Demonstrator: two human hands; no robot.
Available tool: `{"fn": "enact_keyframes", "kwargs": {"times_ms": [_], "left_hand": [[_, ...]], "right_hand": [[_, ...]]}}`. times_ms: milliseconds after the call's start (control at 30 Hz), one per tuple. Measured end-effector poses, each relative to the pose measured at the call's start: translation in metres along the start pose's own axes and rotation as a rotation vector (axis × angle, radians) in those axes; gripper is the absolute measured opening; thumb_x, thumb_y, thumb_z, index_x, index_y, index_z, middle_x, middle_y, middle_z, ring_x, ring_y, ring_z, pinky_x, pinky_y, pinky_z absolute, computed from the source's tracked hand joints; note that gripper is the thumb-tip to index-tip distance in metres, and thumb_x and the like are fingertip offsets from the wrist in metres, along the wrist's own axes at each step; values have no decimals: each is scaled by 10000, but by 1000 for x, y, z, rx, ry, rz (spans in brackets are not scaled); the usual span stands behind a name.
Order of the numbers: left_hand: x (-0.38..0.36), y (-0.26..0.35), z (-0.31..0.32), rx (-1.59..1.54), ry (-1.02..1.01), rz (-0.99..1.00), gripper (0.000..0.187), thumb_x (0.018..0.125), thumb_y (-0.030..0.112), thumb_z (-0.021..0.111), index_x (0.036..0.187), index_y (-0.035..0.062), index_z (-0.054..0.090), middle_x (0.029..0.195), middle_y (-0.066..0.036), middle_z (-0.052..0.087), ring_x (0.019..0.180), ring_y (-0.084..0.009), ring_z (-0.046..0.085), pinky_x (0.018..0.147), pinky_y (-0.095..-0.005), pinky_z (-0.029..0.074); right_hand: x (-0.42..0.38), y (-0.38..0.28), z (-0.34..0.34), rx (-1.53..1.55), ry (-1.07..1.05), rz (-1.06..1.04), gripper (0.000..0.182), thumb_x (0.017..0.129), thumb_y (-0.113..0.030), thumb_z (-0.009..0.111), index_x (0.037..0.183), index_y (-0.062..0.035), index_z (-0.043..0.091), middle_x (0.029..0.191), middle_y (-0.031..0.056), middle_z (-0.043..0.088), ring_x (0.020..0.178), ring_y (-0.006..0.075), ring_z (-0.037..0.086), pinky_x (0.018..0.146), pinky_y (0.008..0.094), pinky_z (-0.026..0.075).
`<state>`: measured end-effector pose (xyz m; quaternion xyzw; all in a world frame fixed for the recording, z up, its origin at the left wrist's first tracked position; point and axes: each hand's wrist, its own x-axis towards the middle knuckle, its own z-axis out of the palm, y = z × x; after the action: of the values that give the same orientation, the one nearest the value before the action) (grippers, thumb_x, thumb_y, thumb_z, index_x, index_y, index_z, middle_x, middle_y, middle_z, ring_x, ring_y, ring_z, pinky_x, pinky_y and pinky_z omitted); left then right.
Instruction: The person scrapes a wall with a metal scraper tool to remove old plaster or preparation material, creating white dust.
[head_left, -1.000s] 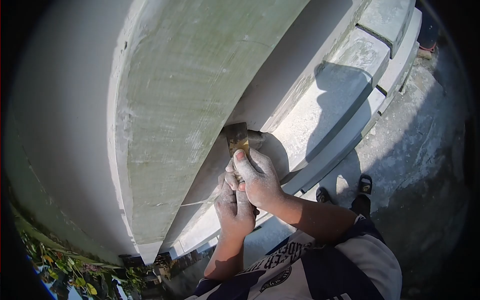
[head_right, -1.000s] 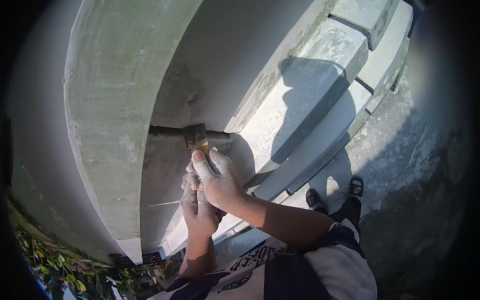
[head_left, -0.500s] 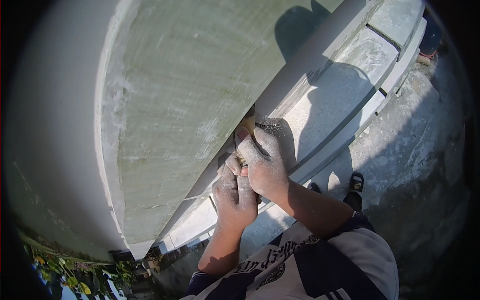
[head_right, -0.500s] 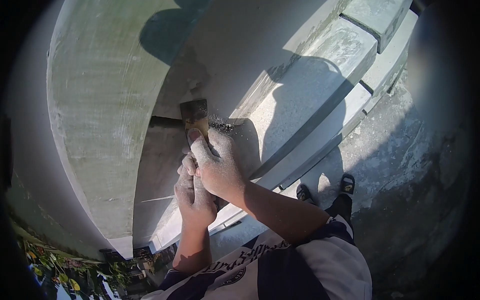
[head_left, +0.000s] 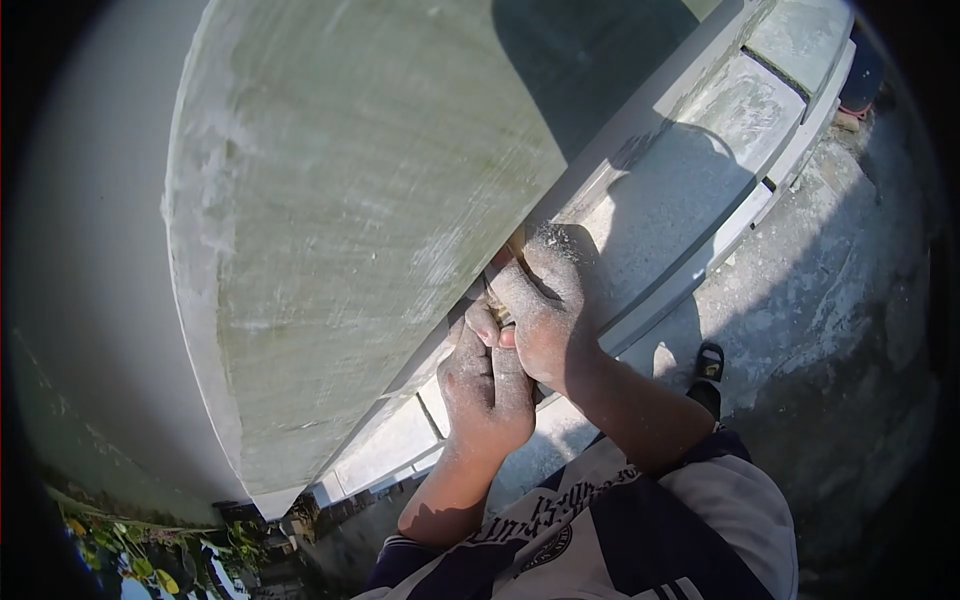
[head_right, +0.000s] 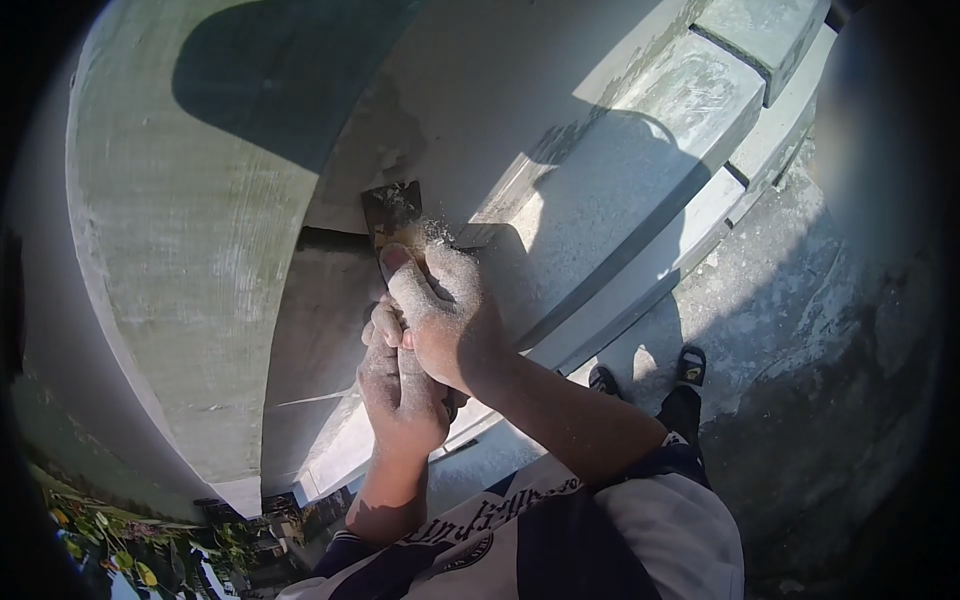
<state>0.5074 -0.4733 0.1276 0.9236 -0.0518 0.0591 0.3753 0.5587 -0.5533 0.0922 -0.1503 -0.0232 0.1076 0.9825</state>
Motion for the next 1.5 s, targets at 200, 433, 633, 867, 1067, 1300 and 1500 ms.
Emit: {"fn": "enact_keyframes", "kwargs": {"times_ms": [200, 433, 633, 867, 1067, 1300, 1500], "left_hand": [[6, 14, 7, -101, -55, -200, 301, 985, 146, 405, 1123, -91, 529, 1048, -151, 572, 1042, -197, 516, 909, -330, 385], [-1, 0, 18, 19, 13, 68, 310, 987, 123, 375, 1147, -98, 520, 1125, -173, 561, 1070, -250, 520, 902, -351, 405], [-1, 5, 17, 19, 9, 82, 294, 974, 127, 384, 1109, -96, 521, 1137, -179, 542, 1076, -258, 499, 914, -343, 386], [1, 13, 24, -72, 10, -69, 285, 964, 139, 401, 1083, -84, 533, 1040, -158, 553, 999, -232, 502, 855, -324, 409], [3, 9, 26, -33, 35, -10, 303, 952, 137, 410, 1120, -83, 534, 1062, -168, 554, 942, -253, 536, 855, -338, 422], [-1, -5, 30, -55, 32, 31, 363, 959, 134, 397, 1207, -117, 483, 1109, -181, 521, 1008, -265, 522, 875, -342, 389], [2, -5, 41, -14, 117, 160, 306, 940, 129, 416, 1092, -113, 525, 943, -210, 568, 837, -315, 562, 764, -375, 432]], "right_hand": [[5, -12, -7, -63, 15, 61, 225, 995, -221, 554, 869, -52, 477, 665, 38, 501, 539, 115, 485, 535, 268, 424], [0, -17, -8, -117, 26, 106, 210, 1004, -190, 524, 861, -49, 463, 628, 52, 487, 523, 129, 485, 530, 284, 421], [-3, -16, -6, -96, 38, 61, 239, 997, -184, 546, 830, -40, 456, 593, 44, 466, 506, 118, 469, 506, 280, 405], [1, -24, -8, -123, -6, 71, 261, 1012, -219, 525, 831, -36, 482, 673, 39, 508, 509, 98, 461, 522, 268, 415], [7, -25, -12, -37, -66, 50, 256, 1016, -181, 509, 816, -25, 474, 662, 29, 490, 526, 89, 461, 513, 260, 390], [7, -17, -21, -311, -36, 61, 261, 995, -171, 540, 799, 0, 518, 644, 47, 553, 526, 89, 514, 492, 270, 428], [2, -21, -26, -365, -51, 116, 297, 990, -229, 550, 814, 9, 572, 674, 73, 617, 582, 115, 578, 548, 286, 462]]}}
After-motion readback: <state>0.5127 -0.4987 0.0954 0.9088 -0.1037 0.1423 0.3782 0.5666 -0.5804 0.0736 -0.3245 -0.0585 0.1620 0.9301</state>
